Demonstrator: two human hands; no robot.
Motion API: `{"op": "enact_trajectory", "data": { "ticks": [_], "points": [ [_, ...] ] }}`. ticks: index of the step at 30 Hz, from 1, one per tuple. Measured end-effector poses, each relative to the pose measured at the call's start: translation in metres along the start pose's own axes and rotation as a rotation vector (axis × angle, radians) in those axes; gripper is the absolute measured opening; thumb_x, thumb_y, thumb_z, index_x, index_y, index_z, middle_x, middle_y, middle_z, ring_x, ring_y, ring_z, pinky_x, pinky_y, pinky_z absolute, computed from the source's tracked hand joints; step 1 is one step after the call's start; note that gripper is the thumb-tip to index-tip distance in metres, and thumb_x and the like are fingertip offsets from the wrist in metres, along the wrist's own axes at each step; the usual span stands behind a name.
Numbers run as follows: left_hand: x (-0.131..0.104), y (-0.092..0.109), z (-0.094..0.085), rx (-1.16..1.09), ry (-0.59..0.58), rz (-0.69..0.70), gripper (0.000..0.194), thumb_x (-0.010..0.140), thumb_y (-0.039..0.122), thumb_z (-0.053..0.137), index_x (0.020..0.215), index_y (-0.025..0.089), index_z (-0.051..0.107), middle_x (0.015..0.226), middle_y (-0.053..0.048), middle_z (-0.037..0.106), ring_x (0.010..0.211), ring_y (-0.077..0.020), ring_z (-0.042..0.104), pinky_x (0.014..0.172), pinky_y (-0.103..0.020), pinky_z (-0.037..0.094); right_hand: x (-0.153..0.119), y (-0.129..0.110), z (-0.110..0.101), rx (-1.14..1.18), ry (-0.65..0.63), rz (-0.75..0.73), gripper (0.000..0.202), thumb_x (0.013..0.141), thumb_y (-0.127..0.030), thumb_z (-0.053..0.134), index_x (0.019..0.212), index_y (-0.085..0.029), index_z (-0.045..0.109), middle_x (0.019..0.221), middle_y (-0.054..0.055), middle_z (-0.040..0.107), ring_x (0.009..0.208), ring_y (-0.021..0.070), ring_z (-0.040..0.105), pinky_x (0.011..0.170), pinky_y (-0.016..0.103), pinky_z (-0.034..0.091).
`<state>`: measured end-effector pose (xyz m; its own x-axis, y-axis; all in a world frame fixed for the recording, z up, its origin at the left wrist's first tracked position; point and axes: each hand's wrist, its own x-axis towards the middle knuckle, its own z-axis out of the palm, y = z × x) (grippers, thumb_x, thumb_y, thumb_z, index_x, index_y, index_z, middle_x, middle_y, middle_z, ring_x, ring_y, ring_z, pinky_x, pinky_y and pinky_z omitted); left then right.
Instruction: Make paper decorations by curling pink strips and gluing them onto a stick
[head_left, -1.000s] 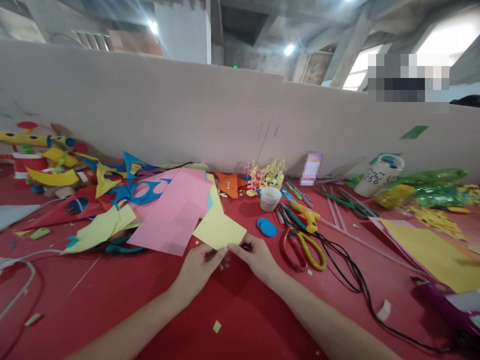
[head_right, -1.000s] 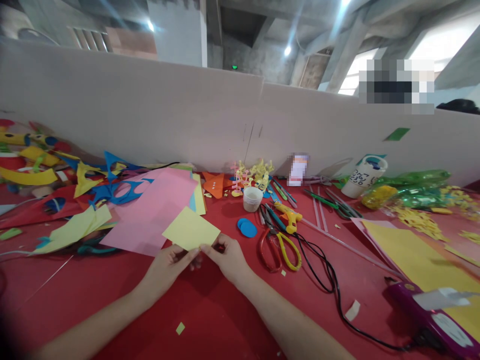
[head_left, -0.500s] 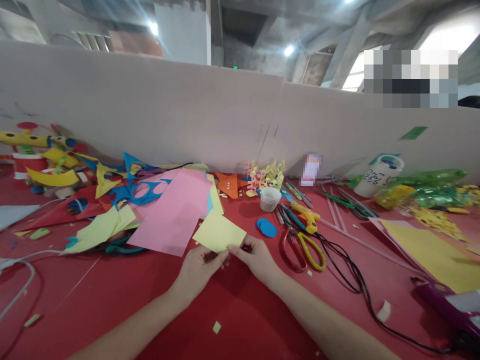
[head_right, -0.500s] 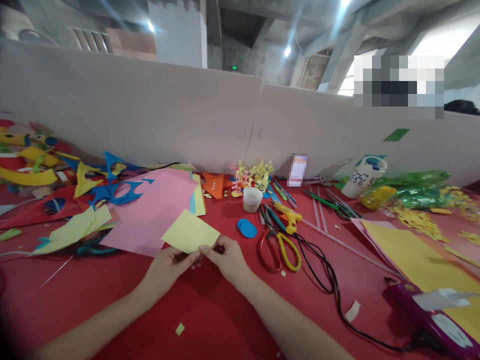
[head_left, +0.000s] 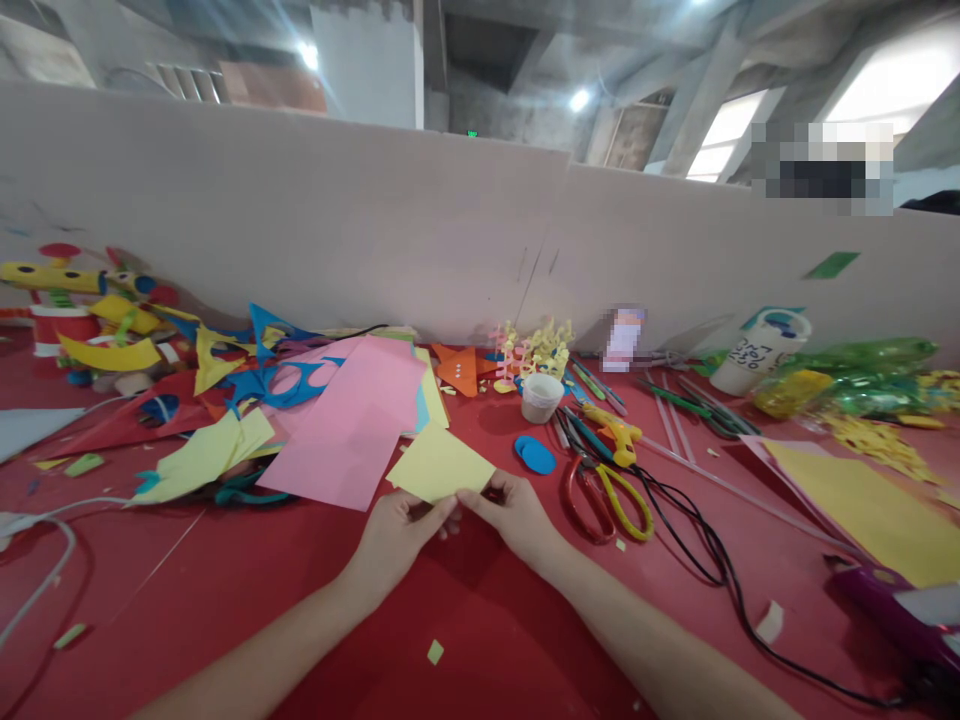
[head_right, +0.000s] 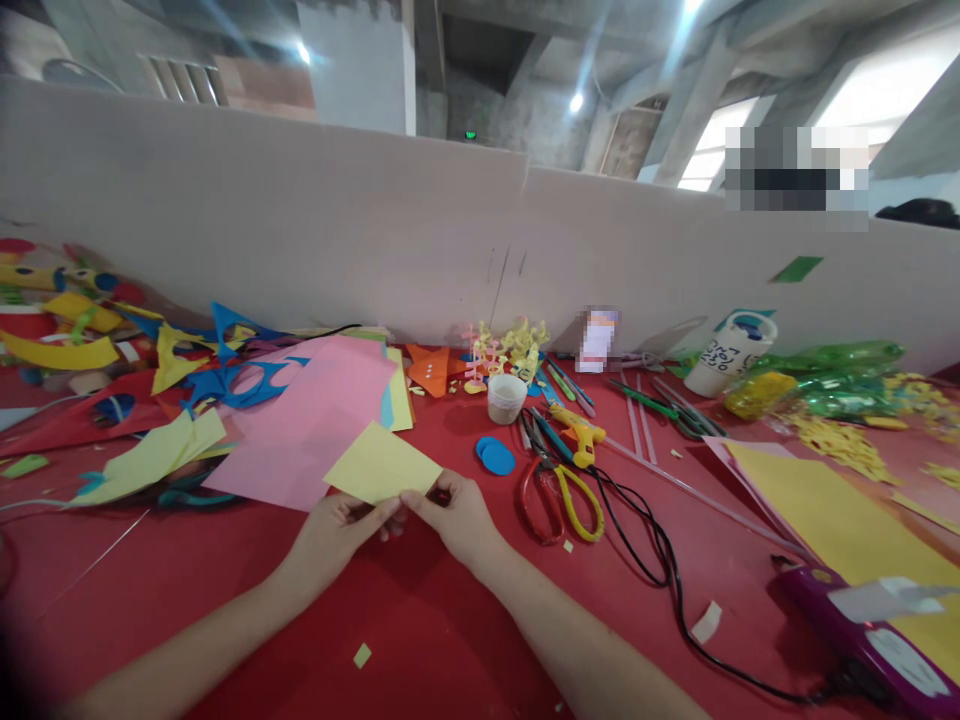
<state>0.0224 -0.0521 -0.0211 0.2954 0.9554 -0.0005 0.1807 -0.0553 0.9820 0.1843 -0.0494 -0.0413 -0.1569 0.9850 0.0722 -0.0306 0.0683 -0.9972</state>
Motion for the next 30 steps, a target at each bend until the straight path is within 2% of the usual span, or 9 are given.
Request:
{"op": "enact_trajectory", "data": {
  "ticks": [9, 17, 25, 30],
  "points": [
    [0.001, 0.0, 0.0, -0.009, 0.001, 0.012, 0.022, 0.073, 0.037, 0.061, 0.072, 0.015, 0.068, 0.068, -0.004, 0.069, 0.065, -0.0176, 0.062, 0.062, -0.027, 0.049, -0.001, -0.004, 0.0, -0.031, 0.007, 0.001, 0.034, 0.068, -0.049, 0.064, 0.07, -0.015, 0.065, 0.067, 0.006, 0.068, 0.062, 0.0191, 0.06, 0.061, 0.031, 0.047],
    [0.001, -0.003, -0.001, 0.022, -0.036, -0.008, 0.031, 0.076, 0.04, 0.056, 0.064, 0.015, 0.068, 0.065, -0.007, 0.07, 0.063, -0.0179, 0.063, 0.062, -0.027, 0.049, -0.002, -0.014, 0.003, 0.09, -0.089, -0.026, 0.031, 0.072, -0.047, 0.061, 0.065, -0.017, 0.061, 0.061, 0.002, 0.063, 0.056, 0.0155, 0.058, 0.06, 0.029, 0.046],
    [0.003, 0.001, -0.001, 0.024, -0.033, -0.015, 0.034, 0.077, 0.042, 0.054, 0.065, 0.014, 0.067, 0.061, -0.006, 0.068, 0.056, -0.0156, 0.06, 0.057, -0.026, 0.048, 0.0, -0.01, -0.001, 0.046, -0.09, -0.047, 0.032, 0.07, -0.048, 0.063, 0.073, -0.016, 0.063, 0.069, 0.003, 0.065, 0.067, 0.0168, 0.058, 0.069, 0.03, 0.047],
    [0.003, -0.001, -0.001, 0.008, -0.012, 0.01, 0.029, 0.076, 0.04, 0.056, 0.069, 0.014, 0.066, 0.062, -0.004, 0.067, 0.057, -0.0153, 0.06, 0.059, -0.025, 0.048, 0.001, -0.004, -0.002, 0.007, -0.027, -0.028, 0.032, 0.069, -0.046, 0.064, 0.072, -0.015, 0.064, 0.07, 0.004, 0.066, 0.067, 0.018, 0.059, 0.068, 0.031, 0.047]
  ]
}}
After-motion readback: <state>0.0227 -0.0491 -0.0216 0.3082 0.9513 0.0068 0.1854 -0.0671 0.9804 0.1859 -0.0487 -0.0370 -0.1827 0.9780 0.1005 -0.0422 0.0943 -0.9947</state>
